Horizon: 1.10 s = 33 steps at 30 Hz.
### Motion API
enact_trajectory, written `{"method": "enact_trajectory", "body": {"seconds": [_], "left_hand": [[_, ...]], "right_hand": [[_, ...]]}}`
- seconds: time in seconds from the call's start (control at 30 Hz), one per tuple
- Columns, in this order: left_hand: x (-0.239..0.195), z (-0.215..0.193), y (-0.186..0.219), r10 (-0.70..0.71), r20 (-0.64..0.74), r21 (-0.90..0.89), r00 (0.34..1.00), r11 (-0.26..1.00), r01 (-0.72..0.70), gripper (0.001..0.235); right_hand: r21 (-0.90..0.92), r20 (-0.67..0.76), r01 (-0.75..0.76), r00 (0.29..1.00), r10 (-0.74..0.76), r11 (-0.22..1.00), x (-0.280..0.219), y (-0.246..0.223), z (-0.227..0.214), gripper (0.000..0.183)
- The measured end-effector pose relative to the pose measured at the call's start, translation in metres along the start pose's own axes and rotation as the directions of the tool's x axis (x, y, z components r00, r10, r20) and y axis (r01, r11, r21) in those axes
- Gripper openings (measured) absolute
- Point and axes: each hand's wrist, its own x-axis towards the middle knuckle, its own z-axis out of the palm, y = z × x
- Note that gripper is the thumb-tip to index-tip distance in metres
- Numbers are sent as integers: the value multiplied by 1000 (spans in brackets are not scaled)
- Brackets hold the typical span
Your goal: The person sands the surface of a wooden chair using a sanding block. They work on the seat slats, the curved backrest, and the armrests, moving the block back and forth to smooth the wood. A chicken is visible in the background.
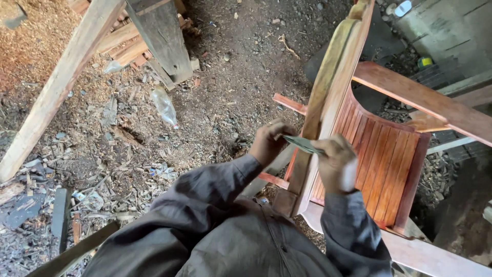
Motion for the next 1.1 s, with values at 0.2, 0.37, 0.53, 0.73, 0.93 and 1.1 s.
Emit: {"method": "enact_trajectory", "body": {"seconds": [0.2, 0.37, 0.53, 0.73, 0.93, 1.1], "left_hand": [[6, 2, -1, 16, -36, 25, 999, 1000, -16, 16], [7, -2, 19, 51, 56, 200, 997, 978, -61, 15], [0, -3, -26, 38, 48, 125, 998, 991, -43, 18], [-12, 8, -22, 130, 60, 173, 990, 975, -139, 10], [-9, 5, -16, 200, 46, 212, 979, 955, -205, 2], [-9, -2, 5, 285, 34, 271, 958, 920, -284, 7]], "right_hand": [[-23, 10, 137, 991, -136, 990, 1, 0, -6, 31], [-12, 12, 43, 999, -43, 999, 5, -9, -22, 29], [4, 76, 104, 992, -104, 995, 2, 11, -5, 23], [-54, -22, 105, 994, -107, 993, -38, 34, -3, 18], [-79, -18, 141, 990, -143, 987, -35, 29, -3, 16], [-132, 30, 130, 991, -127, 983, -38, 18, -10, 21]]}}
